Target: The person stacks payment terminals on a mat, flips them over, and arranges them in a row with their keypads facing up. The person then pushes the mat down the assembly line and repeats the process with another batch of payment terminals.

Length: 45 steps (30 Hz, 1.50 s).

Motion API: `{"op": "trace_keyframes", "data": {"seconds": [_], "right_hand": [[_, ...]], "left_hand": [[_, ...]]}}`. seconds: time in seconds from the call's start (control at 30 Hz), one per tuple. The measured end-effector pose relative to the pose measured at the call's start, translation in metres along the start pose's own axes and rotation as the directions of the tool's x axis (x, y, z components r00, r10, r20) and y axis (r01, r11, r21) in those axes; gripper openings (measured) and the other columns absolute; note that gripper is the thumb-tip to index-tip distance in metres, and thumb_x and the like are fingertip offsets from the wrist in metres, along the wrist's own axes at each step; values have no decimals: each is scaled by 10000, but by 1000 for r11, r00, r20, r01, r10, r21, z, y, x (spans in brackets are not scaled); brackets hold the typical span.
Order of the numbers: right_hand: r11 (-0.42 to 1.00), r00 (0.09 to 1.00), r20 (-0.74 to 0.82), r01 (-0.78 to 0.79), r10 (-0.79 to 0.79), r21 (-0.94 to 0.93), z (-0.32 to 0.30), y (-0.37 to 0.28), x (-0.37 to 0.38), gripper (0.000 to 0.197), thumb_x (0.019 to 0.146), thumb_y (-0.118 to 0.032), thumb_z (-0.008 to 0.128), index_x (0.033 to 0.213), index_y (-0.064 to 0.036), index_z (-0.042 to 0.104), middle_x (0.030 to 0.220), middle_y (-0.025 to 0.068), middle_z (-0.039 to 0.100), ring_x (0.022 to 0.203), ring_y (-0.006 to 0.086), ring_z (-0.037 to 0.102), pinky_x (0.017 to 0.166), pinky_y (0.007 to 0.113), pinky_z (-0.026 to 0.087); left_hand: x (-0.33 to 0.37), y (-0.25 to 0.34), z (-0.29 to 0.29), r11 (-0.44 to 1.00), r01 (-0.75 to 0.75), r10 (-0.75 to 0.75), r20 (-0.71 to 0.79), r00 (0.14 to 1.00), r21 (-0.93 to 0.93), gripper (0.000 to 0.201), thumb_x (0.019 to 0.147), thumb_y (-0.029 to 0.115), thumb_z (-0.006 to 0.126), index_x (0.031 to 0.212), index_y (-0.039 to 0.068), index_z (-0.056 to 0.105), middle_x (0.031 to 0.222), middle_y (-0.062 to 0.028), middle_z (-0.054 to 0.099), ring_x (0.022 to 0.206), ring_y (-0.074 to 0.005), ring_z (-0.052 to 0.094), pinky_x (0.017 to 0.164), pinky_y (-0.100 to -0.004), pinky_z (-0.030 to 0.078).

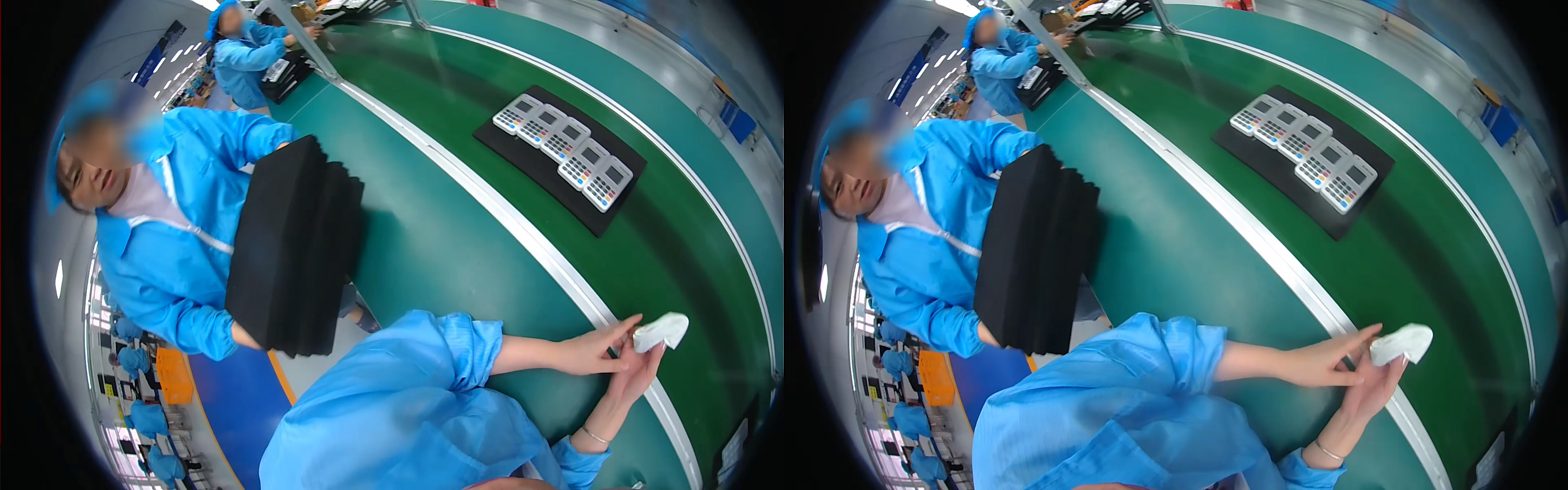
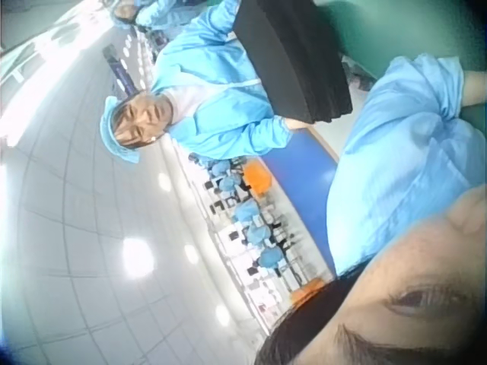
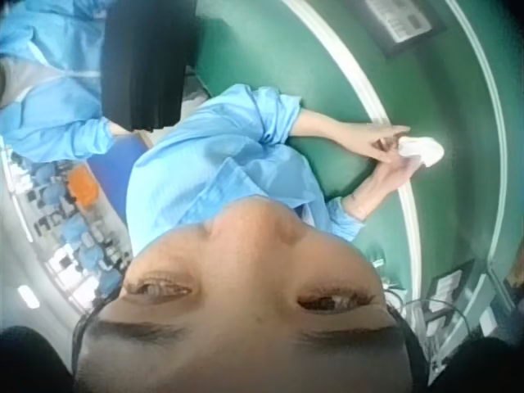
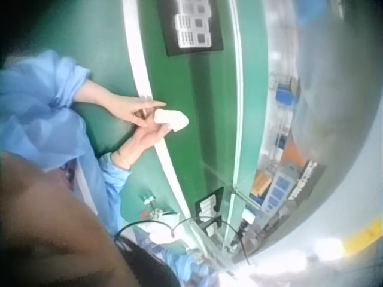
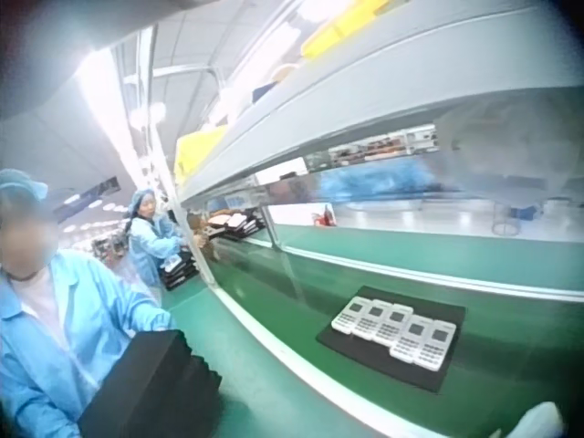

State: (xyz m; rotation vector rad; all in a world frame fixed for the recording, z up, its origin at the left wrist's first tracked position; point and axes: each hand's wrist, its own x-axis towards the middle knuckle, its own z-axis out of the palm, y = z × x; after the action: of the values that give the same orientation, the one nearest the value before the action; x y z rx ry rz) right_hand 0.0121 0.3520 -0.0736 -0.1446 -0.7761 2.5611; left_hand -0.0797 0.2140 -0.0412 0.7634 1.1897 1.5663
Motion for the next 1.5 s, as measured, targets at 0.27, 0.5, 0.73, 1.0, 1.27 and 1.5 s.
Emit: {"op": "trace_keyframes", "data": {"seconds": [0.27, 0.5, 0.73, 1.0, 1.27, 1.5], "right_hand": [[933, 756, -587, 85, -290, -351, 14, 40, 39, 327, 884, -200, 649, 1173, -101, 533, 1108, 56, 557, 1047, 176, 537, 914, 357, 453], [937, 905, -387, 34, -177, -348, 73, 34, 24, 177, 908, -99, 600, 1071, -40, 563, 1018, 32, 621, 941, 101, 576, 837, 253, 451], [936, 895, -396, 60, -203, -346, 54, 19, 17, 214, 917, -81, 580, 1114, -12, 535, 1047, 64, 637, 945, 122, 610, 837, 278, 489], [902, 915, -355, 21, -191, -432, 51, 13, 11, 306, 929, -153, 550, 1209, -29, 539, 1105, 52, 635, 1022, 137, 595, 894, 299, 469], [925, 898, -371, 90, -236, -370, 48, 15, 15, 241, 913, -89, 593, 1132, 0, 545, 1002, 79, 663, 900, 135, 639, 788, 275, 512], [918, 912, -355, 52, -203, -392, 42, 14, 11, 310, 915, -116, 572, 1202, -5, 532, 1082, 79, 648, 990, 145, 623, 878, 289, 495]], "left_hand": [[-18, 102, 6, 268, -668, 793, 235, 562, 694, 224, 737, 201, 739, 914, 99, 647, 966, -42, 605, 831, -238, 621, 658, -347, 508], [-89, 209, 41, 318, -688, 860, 107, 500, 652, 264, 875, 354, 694, 1125, 277, 659, 971, 48, 638, 766, -118, 567, 541, -235, 438], [-87, 220, 6, 407, -763, 476, 597, 646, 502, 293, 851, 294, 699, 1140, 294, 654, 921, 60, 624, 762, -140, 581, 562, -249, 448], [-90, 197, 27, 326, -794, 583, 552, 596, 513, 362, 887, 304, 643, 1243, 313, 575, 937, 36, 602, 770, -152, 584, 574, -256, 469], [-94, 174, 31, 222, -785, 730, 435, 527, 578, 433, 923, 314, 586, 1345, 332, 495, 952, 12, 581, 778, -165, 586, 586, -262, 491], [-102, 186, 43, 267, -676, 727, 317, 610, 687, 453, 970, 321, 514, 1415, 357, 443, 979, -16, 566, 787, -178, 588, 594, -270, 516]]}}
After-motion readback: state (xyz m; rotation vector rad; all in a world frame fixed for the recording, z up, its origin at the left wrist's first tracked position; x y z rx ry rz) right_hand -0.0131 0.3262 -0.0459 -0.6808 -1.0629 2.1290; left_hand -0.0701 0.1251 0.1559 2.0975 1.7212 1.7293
